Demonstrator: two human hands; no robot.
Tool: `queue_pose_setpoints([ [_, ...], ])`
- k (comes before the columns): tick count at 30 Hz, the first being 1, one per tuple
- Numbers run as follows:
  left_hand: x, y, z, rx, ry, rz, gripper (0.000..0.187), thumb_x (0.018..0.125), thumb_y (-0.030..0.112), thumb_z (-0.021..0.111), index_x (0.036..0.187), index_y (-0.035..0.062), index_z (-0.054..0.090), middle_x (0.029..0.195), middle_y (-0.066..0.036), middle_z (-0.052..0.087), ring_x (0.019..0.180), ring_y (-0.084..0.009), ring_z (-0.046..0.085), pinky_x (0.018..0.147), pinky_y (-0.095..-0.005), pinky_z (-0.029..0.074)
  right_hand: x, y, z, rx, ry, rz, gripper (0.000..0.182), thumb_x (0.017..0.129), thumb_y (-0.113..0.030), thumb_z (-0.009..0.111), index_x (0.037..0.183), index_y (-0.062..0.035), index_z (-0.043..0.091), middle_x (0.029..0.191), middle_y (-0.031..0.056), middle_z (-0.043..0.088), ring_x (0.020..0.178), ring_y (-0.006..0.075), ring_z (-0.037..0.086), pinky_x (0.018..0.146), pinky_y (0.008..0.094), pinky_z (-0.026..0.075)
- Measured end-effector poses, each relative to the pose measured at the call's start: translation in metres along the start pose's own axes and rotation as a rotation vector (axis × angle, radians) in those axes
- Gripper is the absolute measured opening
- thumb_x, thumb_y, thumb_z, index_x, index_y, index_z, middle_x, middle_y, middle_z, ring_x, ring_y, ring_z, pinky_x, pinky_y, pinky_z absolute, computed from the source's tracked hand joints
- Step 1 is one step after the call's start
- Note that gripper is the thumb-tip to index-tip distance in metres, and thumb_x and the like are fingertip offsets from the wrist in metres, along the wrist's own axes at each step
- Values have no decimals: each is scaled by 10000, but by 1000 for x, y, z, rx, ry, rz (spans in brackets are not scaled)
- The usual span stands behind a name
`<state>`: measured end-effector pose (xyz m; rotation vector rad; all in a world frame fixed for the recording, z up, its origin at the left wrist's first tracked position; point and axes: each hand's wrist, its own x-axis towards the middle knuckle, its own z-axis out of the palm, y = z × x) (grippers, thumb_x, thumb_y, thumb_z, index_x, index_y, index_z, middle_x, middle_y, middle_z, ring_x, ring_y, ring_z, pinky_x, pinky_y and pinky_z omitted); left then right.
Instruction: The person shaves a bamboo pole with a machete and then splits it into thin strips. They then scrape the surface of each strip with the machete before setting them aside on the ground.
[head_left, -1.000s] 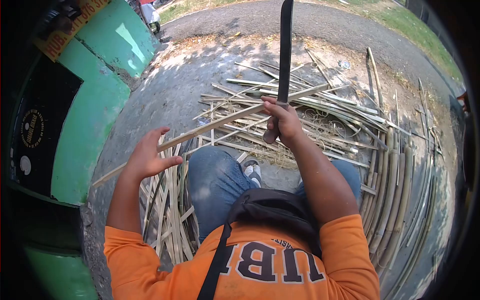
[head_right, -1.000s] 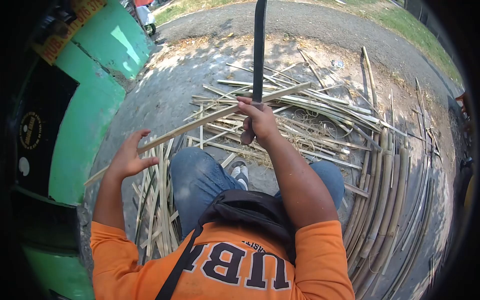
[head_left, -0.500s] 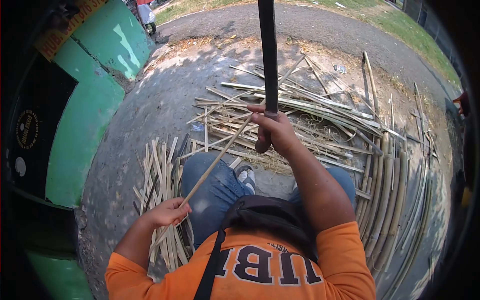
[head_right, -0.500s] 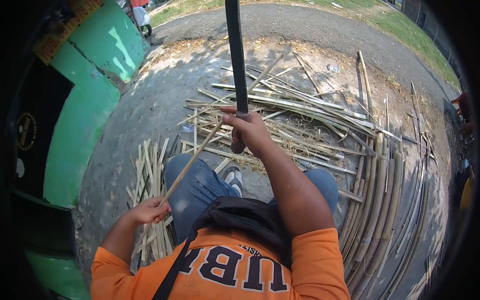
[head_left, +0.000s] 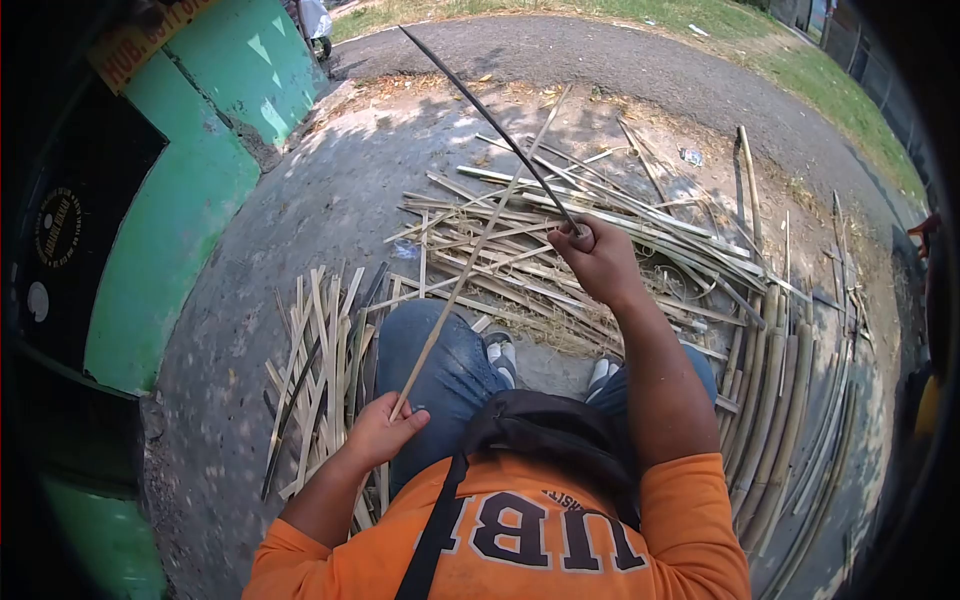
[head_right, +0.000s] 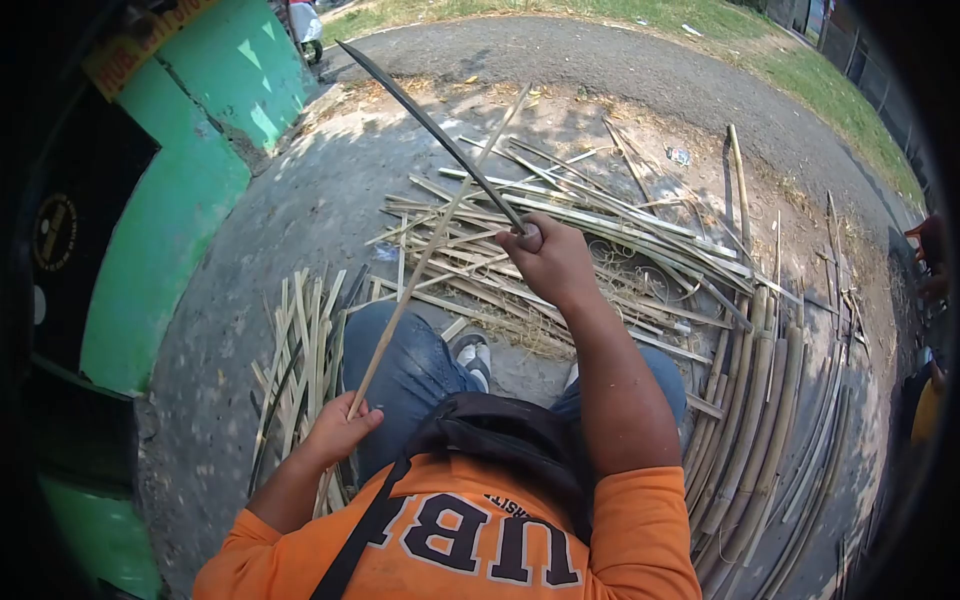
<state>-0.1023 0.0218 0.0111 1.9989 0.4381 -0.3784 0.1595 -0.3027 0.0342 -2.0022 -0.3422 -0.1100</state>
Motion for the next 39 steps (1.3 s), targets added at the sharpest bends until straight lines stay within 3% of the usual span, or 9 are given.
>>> queue_pose_setpoints([
  [2,3,10,2,17,36,11,300,953,256,789,906,113,529,740,73,491,646,-33,424,565,-232,358,-7,-24,-9,-344,-78,2,323,903,-416,776,910,-102,701,817,154,715,772,394,674,708,456,540],
  [6,10,20,6,-38,64,79,333,943,282,801,898,82,538,677,56,496,607,-33,418,533,-245,354,-16,-19,19,-555,-219,-228,140,852,-277,705,885,-140,710,798,142,719,794,384,703,714,498,552],
  [10,14,16,12,-21,127,132,382,916,311,826,879,59,541,605,32,480,558,-48,404,505,-271,351,-14,-17,33,-559,-255,-283,125,833,-243,664,834,-129,716,786,153,716,762,393,701,700,505,560],
  [15,13,21,12,153,205,174,377,911,273,832,892,64,520,625,35,463,560,-44,387,501,-258,330,2,3,23,-467,-104,-194,138,860,-211,637,844,-94,708,772,198,696,759,427,684,711,533,549],
  [24,21,43,25,317,294,301,470,861,399,852,885,26,567,606,-77,520,516,-191,491,523,-344,433,-6,-17,23,-405,-433,-127,199,865,-303,713,835,-107,713,794,170,695,812,412,683,723,518,538],
  [28,23,38,18,364,339,326,481,864,419,843,883,23,571,619,-96,542,519,-225,525,523,-358,441,1,3,25,-403,-181,-227,174,842,-273,699,824,-101,699,751,182,683,731,427,667,683,533,536],
  [31,22,44,19,376,346,335,484,870,429,835,871,21,575,618,-106,550,521,-242,541,524,-369,444,-3,0,29,-414,-137,-298,131,822,-234,676,813,-104,693,738,172,678,733,417,672,679,527,539],
  [34,24,44,20,352,318,331,504,870,452,836,856,22,573,612,-107,550,519,-242,540,523,-369,444,-12,-13,32,-455,-262,-362,97,801,-201,659,801,-109,687,728,166,671,735,409,675,677,523,543],
  [39,22,30,13,282,303,404,467,1038,445,625,861,16,572,607,-102,539,540,-225,539,541,-375,428,-4,0,28,-510,-202,-341,107,808,-201,645,826,-103,686,748,172,674,748,411,674,692,529,542],
])
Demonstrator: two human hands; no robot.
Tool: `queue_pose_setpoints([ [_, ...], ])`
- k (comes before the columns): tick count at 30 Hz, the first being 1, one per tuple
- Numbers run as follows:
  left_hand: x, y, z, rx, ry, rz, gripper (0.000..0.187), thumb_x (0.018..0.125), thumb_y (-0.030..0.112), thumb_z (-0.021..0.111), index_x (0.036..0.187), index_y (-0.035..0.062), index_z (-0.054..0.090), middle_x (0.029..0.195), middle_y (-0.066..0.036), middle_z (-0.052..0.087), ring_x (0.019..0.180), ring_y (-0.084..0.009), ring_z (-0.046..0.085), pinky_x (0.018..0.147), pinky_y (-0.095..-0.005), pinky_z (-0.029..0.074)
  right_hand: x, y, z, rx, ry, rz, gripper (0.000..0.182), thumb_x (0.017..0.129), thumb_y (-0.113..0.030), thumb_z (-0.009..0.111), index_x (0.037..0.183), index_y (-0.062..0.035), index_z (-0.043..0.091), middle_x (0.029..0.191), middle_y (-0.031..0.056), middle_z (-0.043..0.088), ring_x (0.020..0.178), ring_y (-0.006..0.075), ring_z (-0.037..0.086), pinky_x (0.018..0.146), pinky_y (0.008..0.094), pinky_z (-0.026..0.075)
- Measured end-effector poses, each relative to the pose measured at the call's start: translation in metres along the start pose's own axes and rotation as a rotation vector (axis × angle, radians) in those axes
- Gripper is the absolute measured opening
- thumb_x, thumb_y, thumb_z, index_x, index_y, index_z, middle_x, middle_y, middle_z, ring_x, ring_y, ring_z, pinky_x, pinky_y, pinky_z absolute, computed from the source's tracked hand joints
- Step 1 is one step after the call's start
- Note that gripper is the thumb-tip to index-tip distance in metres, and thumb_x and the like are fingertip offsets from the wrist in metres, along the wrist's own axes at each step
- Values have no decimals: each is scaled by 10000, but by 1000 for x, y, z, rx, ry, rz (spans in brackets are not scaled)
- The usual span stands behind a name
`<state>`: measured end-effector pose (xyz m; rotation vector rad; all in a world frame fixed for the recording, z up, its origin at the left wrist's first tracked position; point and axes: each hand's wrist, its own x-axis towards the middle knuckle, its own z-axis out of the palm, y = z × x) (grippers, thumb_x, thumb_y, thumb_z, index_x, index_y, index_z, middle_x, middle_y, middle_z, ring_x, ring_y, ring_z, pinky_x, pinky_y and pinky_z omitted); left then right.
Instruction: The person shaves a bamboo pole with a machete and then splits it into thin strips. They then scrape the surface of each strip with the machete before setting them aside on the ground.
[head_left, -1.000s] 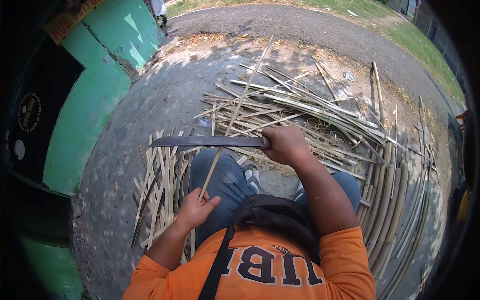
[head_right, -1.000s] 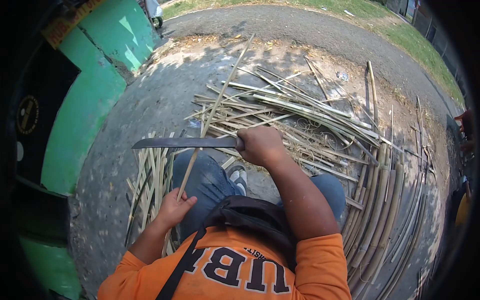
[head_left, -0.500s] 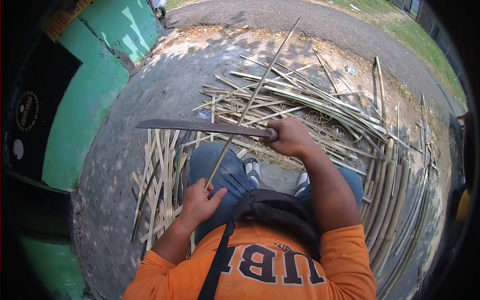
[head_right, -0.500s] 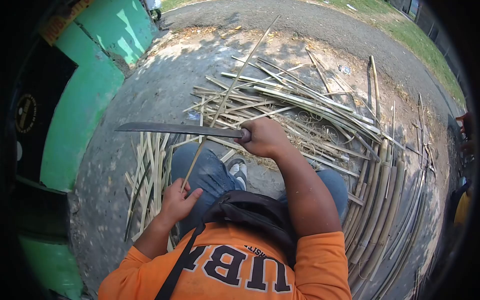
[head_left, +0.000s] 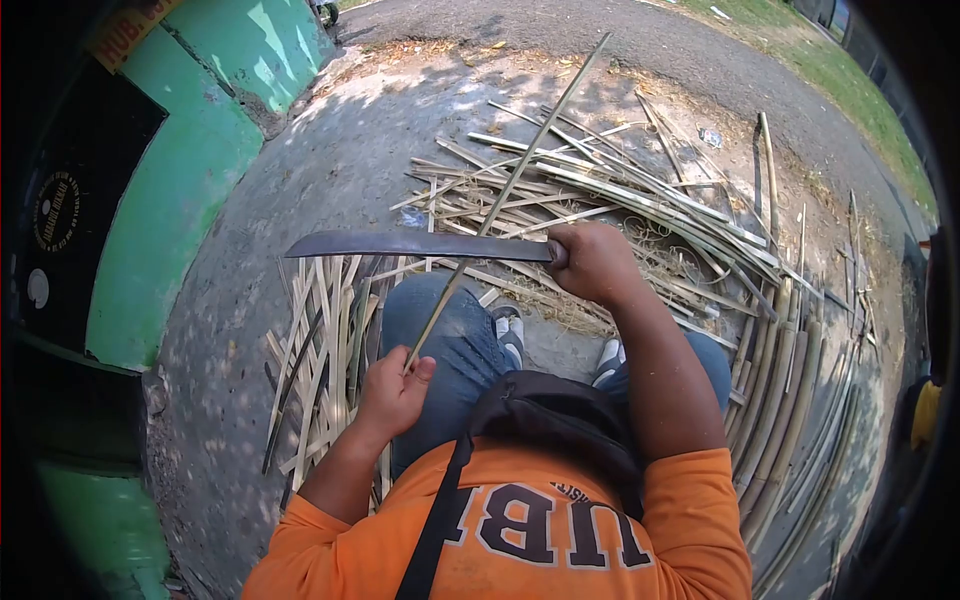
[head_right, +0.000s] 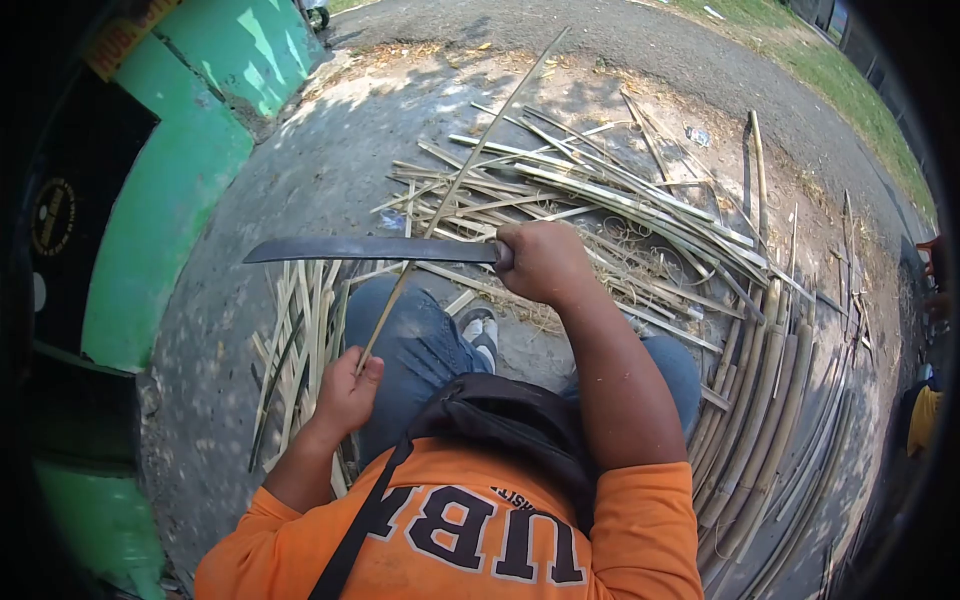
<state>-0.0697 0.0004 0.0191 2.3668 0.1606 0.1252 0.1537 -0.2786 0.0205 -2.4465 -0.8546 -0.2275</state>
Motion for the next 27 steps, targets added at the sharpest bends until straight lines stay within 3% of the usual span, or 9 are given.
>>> queue_pose_setpoints([
  [4,-5,-24,12,-146,16,-59,480,1135,383,421,877,11,581,608,-108,528,552,-231,541,560,-386,411,0,8,2,12,33,63,140,830,-216,636,833,-85,685,759,184,676,749,420,671,692,535,535],
  [7,-2,-32,14,-174,-3,-127,479,1139,375,412,881,11,586,611,-123,521,548,-249,548,563,-386,407,0,-4,-2,-15,-23,9,141,827,-220,639,815,-87,683,752,183,673,745,419,671,689,536,533],
  [13,-4,-17,15,-80,51,-62,459,1130,354,439,879,2,592,622,-151,548,563,-300,583,576,-404,429,0,-5,4,-15,-89,-34,153,835,-232,641,811,-89,687,744,183,671,745,420,671,691,539,534],
  [16,-5,-15,22,-19,131,14,515,1138,408,390,860,21,583,597,-94,480,549,-209,511,560,-374,395,3,4,5,37,-70,92,173,857,-241,633,820,-82,689,755,191,673,763,426,671,709,539,539],
  [19,-3,-14,23,-14,142,-5,514,1136,408,392,864,18,589,617,-121,512,564,-271,552,568,-396,409,2,-8,8,30,-100,104,175,860,-243,632,837,-80,692,772,198,680,783,427,675,728,531,546],
  [22,-4,-13,23,16,136,7,422,1112,345,486,913,-8,605,669,-224,590,659,-458,627,596,-464,461,0,-20,16,15,-129,0,120,808,-207,677,805,-88,663,752,187,666,759,428,662,685,528,526],
  [27,-5,-15,26,59,132,22,394,1106,331,495,935,-5,608,710,-253,602,717,-503,622,615,-507,465,3,-14,17,-30,-203,-2,109,795,-213,643,810,-115,689,764,175,682,780,404,682,710,525,547],
])
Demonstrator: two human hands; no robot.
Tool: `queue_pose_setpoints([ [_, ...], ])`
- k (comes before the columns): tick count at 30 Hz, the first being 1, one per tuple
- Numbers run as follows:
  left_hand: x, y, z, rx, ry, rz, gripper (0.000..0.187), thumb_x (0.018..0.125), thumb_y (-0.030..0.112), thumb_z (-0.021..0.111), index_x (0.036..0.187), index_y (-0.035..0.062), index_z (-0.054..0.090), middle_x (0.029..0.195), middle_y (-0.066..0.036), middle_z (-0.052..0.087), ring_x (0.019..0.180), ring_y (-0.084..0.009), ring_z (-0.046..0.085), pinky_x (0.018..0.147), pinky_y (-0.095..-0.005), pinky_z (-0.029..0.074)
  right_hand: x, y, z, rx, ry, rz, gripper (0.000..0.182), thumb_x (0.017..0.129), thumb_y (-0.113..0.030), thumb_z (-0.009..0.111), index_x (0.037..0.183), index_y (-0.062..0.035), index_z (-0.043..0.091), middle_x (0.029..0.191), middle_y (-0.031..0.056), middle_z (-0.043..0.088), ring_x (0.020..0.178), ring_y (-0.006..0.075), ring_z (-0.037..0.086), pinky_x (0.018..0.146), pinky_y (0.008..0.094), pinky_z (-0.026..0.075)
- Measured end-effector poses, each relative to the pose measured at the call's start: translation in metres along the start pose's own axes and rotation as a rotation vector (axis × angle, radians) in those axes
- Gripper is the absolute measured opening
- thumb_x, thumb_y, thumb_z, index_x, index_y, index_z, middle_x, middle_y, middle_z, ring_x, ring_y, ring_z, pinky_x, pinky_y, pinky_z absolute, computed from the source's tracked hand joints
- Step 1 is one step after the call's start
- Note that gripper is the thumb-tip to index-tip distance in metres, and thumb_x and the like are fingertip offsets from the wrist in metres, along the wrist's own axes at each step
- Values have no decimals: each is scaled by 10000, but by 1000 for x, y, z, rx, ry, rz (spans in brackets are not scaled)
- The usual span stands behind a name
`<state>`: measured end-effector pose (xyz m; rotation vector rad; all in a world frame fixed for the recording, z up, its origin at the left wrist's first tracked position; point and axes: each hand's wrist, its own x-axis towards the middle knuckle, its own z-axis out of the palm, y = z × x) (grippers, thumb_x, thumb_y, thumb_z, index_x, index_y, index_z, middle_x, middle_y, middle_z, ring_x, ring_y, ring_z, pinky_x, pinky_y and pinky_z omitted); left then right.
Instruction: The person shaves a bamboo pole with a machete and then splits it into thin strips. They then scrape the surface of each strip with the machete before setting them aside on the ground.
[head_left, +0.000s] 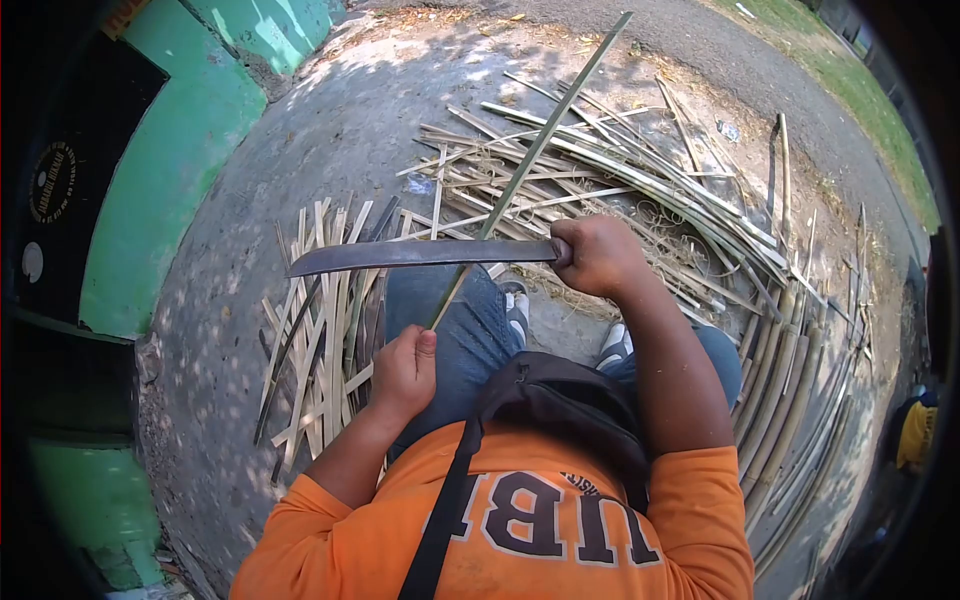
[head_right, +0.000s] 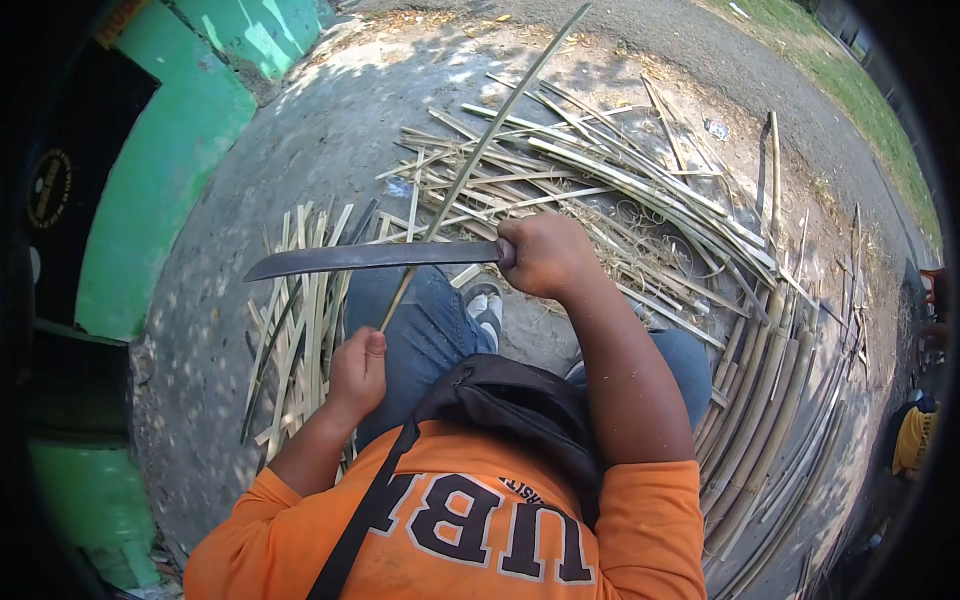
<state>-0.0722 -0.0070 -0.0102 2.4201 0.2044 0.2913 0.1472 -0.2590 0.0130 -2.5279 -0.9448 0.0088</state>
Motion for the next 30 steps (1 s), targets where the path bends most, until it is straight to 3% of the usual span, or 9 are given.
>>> queue_pose_setpoints([
  [7,-1,0,2,17,16,-10,371,1102,321,500,937,5,602,740,-265,613,745,-516,621,624,-539,458,1,-1,10,60,86,-33,89,789,-183,651,793,-95,653,731,188,641,742,434,646,673,531,515],
  [11,-2,-1,2,42,34,10,421,1117,340,459,897,5,587,707,-212,599,686,-449,622,604,-480,443,3,1,13,71,145,-87,83,792,-159,656,793,-77,644,726,196,633,725,449,627,660,533,502],
  [17,-1,1,2,27,29,19,408,1116,329,472,905,0,589,696,-205,589,668,-441,610,603,-474,442,8,24,0,97,150,121,118,841,-193,628,830,-81,665,726,205,644,733,453,644,685,554,528],
  [19,0,0,3,16,25,22,408,1117,330,472,912,-3,588,688,-205,578,658,-437,604,600,-474,438,7,19,0,99,122,58,102,818,-193,641,823,-94,665,734,195,654,744,438,653,688,546,526],
  [22,1,0,2,16,-10,-1,376,1103,316,505,906,5,583,739,-248,606,725,-500,614,618,-511,463,2,0,11,69,71,-69,74,769,-181,664,793,-112,658,745,166,669,756,410,668,686,526,529],
  [30,-4,-6,1,-13,17,35,355,1105,295,505,966,-13,613,727,-247,602,692,-480,618,603,-497,458,6,11,12,51,158,-93,52,770,-156,655,778,-105,646,732,152,660,746,404,667,674,522,533],
])
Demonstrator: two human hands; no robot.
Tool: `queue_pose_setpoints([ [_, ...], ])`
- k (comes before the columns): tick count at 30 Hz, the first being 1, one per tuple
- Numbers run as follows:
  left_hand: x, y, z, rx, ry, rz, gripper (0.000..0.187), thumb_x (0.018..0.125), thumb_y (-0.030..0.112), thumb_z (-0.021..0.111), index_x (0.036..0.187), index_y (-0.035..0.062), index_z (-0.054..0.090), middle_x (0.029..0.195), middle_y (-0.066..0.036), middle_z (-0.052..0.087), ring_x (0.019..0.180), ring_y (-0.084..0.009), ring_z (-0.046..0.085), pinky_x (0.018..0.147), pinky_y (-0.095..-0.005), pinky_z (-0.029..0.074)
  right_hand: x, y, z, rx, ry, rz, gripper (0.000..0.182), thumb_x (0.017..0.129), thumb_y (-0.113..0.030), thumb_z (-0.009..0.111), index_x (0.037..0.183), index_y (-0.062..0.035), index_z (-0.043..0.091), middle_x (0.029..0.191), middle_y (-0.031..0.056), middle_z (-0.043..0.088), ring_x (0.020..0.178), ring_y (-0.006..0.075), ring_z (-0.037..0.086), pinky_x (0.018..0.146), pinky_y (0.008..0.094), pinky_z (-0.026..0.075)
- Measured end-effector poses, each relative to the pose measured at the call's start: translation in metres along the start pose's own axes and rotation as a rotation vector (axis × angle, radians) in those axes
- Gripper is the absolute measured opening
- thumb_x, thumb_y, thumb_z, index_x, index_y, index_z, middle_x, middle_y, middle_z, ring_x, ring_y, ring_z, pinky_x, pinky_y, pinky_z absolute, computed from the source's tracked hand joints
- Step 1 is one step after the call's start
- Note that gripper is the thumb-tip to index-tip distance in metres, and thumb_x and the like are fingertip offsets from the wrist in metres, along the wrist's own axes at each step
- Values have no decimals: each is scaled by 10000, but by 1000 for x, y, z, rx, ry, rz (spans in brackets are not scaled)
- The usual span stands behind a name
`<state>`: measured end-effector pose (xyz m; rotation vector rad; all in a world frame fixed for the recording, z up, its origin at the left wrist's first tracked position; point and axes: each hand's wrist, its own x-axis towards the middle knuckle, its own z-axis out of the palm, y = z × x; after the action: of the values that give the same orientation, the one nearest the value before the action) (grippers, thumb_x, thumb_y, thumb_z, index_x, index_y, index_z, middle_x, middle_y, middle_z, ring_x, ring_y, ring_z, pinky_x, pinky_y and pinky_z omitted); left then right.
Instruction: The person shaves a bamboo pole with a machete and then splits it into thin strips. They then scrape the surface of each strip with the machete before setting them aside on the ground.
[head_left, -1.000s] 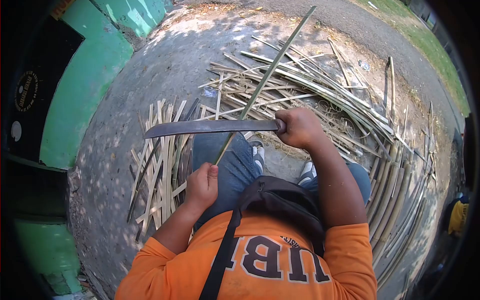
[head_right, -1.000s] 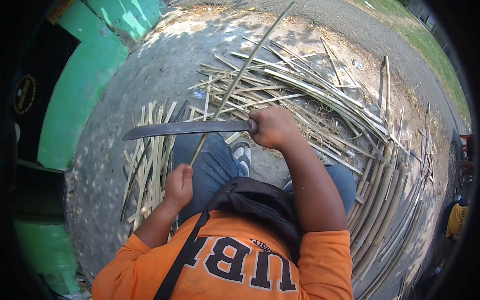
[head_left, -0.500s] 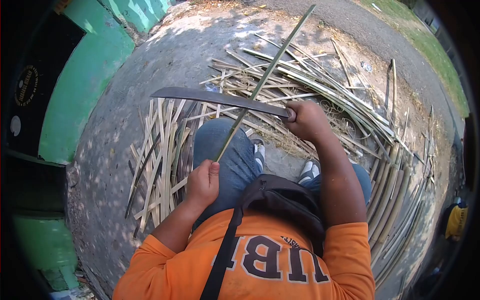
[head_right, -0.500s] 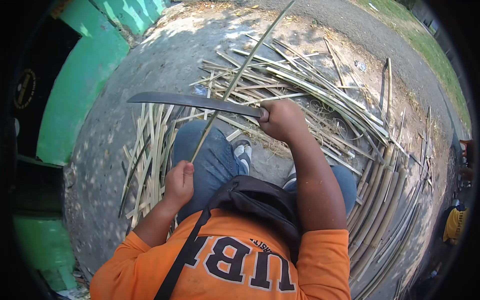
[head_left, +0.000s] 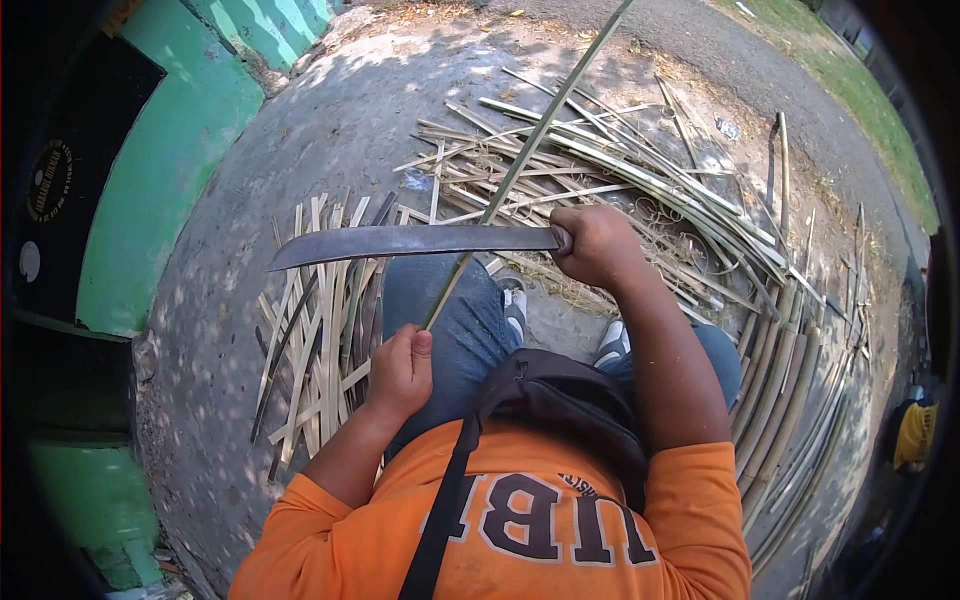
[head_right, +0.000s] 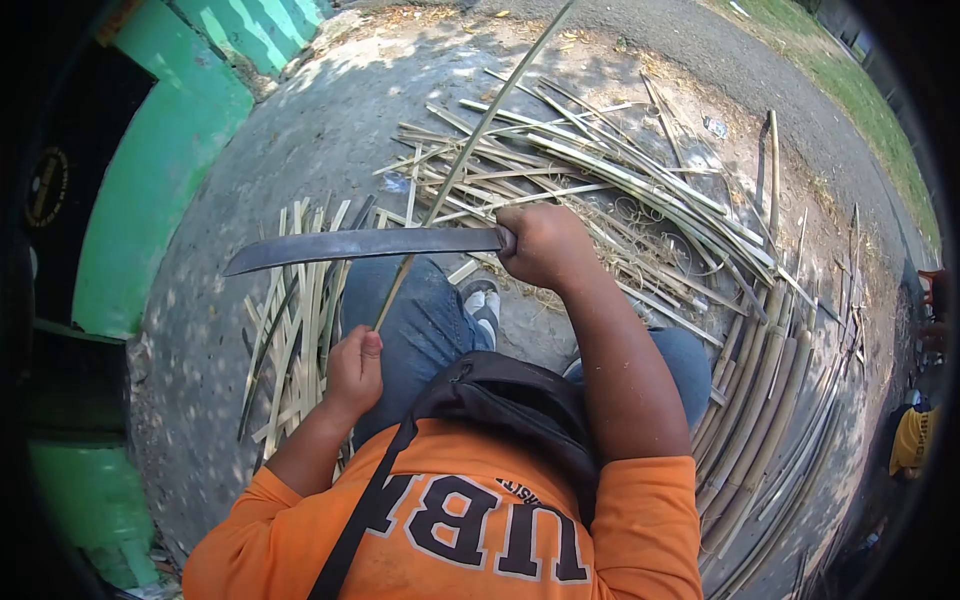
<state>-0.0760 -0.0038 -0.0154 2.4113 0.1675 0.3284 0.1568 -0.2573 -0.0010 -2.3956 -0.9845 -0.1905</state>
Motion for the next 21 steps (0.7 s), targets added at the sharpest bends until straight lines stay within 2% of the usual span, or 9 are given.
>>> queue_pose_setpoints([
  [3,1,0,-1,-15,-8,-12,356,1107,294,501,974,-14,617,720,-246,601,688,-475,620,600,-492,457,0,-10,-4,-56,31,-12,61,783,-167,657,775,-108,647,721,149,656,734,392,672,672,518,538],
  [6,0,-1,0,-43,-4,-12,361,1108,299,500,972,-14,617,712,-242,599,688,-473,621,601,-491,456,-2,-14,-4,-27,29,-42,72,772,-158,667,799,-96,641,725,160,643,724,420,645,667,526,512],
  [9,2,-2,-1,-41,-16,-16,365,1109,304,498,974,-14,617,708,-237,598,688,-471,621,603,-491,456,1,-9,-10,-79,53,-50,55,781,-172,665,772,-119,651,704,142,652,699,379,674,654,512,541],
  [15,2,-1,-3,-19,-38,-34,369,1109,311,495,974,-10,618,705,-232,599,685,-471,619,603,-489,456,-2,-8,-5,-55,88,-64,60,776,-175,672,762,-120,651,706,137,657,672,381,670,630,505,540],
  [18,1,-3,-1,-35,-19,-9,373,1110,312,490,967,-6,622,698,-232,599,682,-472,620,602,-491,457,-2,-19,-10,-10,27,-61,61,765,-145,669,785,-97,636,717,161,632,712,423,639,653,532,508],
  [21,2,-1,-1,-26,-6,-9,379,1112,313,483,962,-4,626,690,-230,598,676,-471,623,600,-492,459,0,-11,-18,-103,46,-7,67,800,-174,654,789,-110,669,712,149,659,704,389,676,662,518,539],
])
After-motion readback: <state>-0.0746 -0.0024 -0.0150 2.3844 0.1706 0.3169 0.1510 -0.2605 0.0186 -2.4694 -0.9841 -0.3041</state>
